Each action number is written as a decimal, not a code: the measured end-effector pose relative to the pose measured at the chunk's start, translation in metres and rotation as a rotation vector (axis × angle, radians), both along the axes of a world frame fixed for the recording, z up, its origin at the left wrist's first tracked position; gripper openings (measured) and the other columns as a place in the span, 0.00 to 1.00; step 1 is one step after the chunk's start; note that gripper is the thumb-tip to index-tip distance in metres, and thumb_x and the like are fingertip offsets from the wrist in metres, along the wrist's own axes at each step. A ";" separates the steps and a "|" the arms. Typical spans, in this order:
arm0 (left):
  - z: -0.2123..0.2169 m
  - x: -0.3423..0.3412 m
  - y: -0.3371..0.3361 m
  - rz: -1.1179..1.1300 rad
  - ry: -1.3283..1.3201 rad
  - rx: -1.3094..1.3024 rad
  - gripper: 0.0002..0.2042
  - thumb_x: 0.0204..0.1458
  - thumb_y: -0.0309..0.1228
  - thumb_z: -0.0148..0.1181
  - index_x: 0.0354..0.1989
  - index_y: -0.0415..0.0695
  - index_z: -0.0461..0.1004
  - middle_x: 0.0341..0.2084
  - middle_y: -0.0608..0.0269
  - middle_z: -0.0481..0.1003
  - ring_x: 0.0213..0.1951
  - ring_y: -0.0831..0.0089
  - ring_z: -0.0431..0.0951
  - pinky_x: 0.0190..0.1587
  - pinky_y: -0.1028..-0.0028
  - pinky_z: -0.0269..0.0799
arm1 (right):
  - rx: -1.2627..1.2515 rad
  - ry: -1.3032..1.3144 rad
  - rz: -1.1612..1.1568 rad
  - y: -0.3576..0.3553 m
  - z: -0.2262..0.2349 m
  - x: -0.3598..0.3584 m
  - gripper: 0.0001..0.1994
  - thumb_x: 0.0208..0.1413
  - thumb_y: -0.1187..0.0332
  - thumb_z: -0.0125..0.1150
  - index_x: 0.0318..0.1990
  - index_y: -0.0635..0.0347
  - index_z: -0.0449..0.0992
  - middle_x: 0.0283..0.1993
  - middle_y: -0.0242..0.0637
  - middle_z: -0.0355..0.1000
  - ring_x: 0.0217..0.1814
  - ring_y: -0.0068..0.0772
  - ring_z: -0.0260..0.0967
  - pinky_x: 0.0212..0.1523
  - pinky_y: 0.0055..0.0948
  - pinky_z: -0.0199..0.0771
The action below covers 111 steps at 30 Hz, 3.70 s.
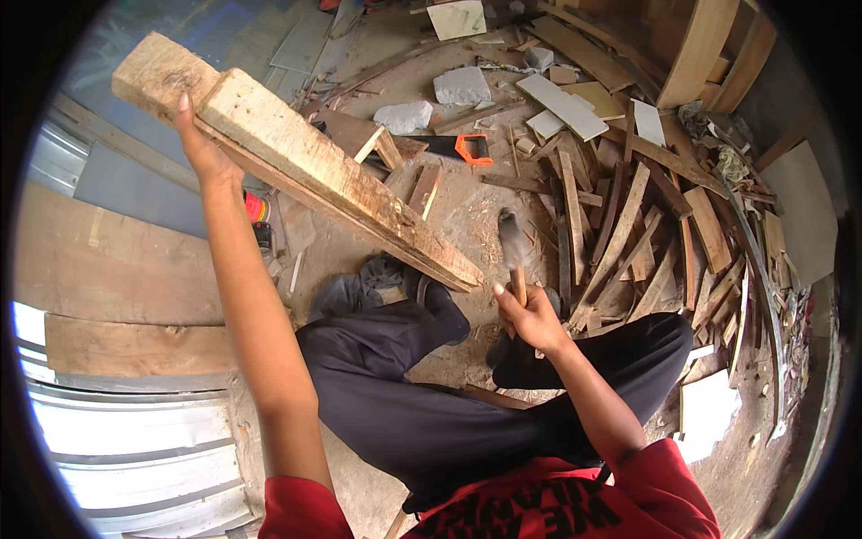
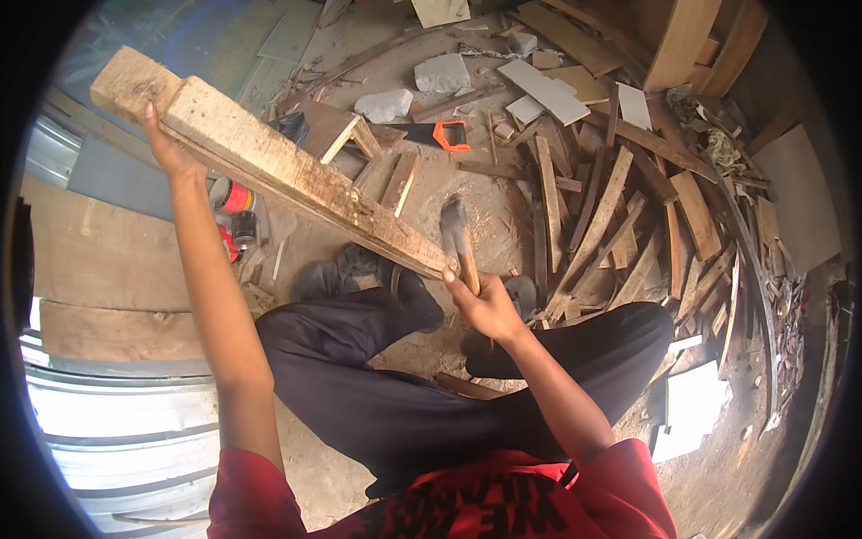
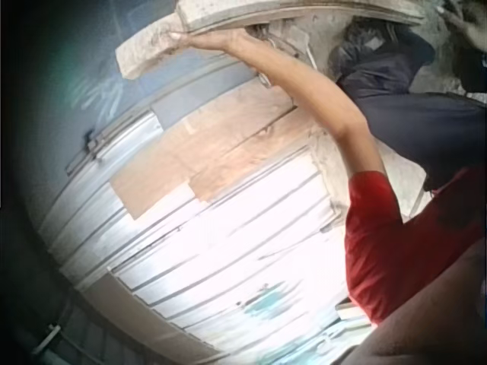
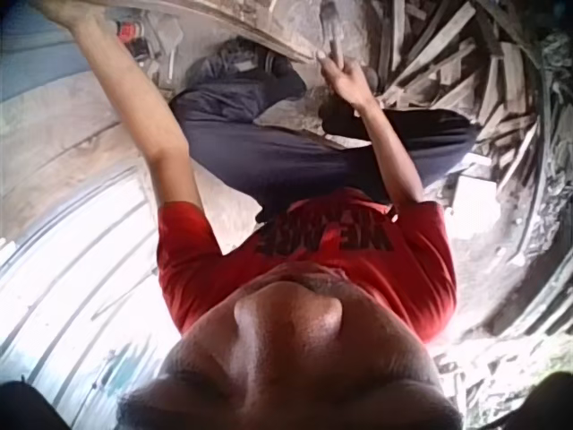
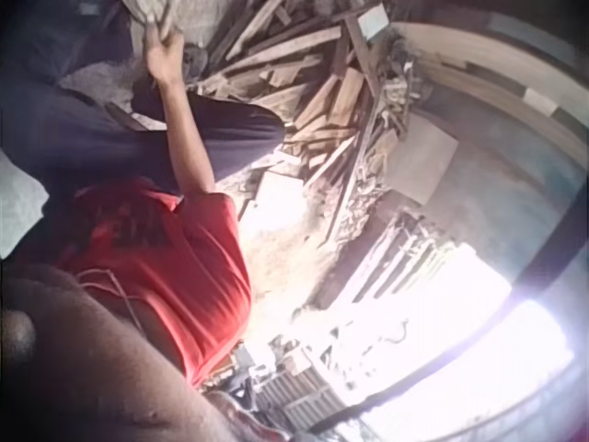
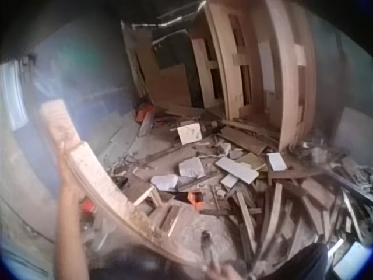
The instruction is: The person holds a wooden plank and uses a hammer to drive nails into it. The person repeatedly positions nails and strikes them with the hammer while sitting on the floor.
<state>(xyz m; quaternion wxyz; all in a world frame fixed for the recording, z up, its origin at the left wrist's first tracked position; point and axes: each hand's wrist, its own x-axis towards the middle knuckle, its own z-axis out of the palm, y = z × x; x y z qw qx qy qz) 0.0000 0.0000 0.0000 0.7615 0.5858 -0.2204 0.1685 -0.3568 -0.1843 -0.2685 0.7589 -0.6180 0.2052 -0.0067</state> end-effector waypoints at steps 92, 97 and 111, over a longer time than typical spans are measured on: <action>0.007 -0.024 -0.005 -0.104 -0.131 -0.047 0.35 0.56 0.56 0.50 0.63 0.38 0.64 0.54 0.48 0.72 0.56 0.56 0.75 0.56 0.57 0.73 | -0.120 -0.007 -0.150 0.005 -0.014 0.038 0.17 0.67 0.66 0.57 0.54 0.74 0.69 0.25 0.38 0.72 0.18 0.26 0.70 0.19 0.31 0.68; 0.007 -0.029 -0.017 -0.049 -0.120 0.018 0.34 0.57 0.56 0.42 0.61 0.38 0.67 0.53 0.47 0.74 0.55 0.55 0.77 0.56 0.56 0.75 | -0.130 -0.055 -0.175 0.017 -0.010 0.035 0.20 0.68 0.69 0.55 0.62 0.71 0.62 0.28 0.36 0.69 0.20 0.23 0.67 0.18 0.28 0.68; 0.017 -0.036 -0.012 0.000 -0.072 0.026 0.35 0.58 0.55 0.47 0.63 0.36 0.65 0.56 0.46 0.71 0.60 0.56 0.73 0.61 0.59 0.68 | -0.132 -0.050 -0.308 0.015 -0.029 0.023 0.24 0.69 0.69 0.54 0.69 0.63 0.59 0.32 0.32 0.69 0.19 0.19 0.63 0.16 0.28 0.65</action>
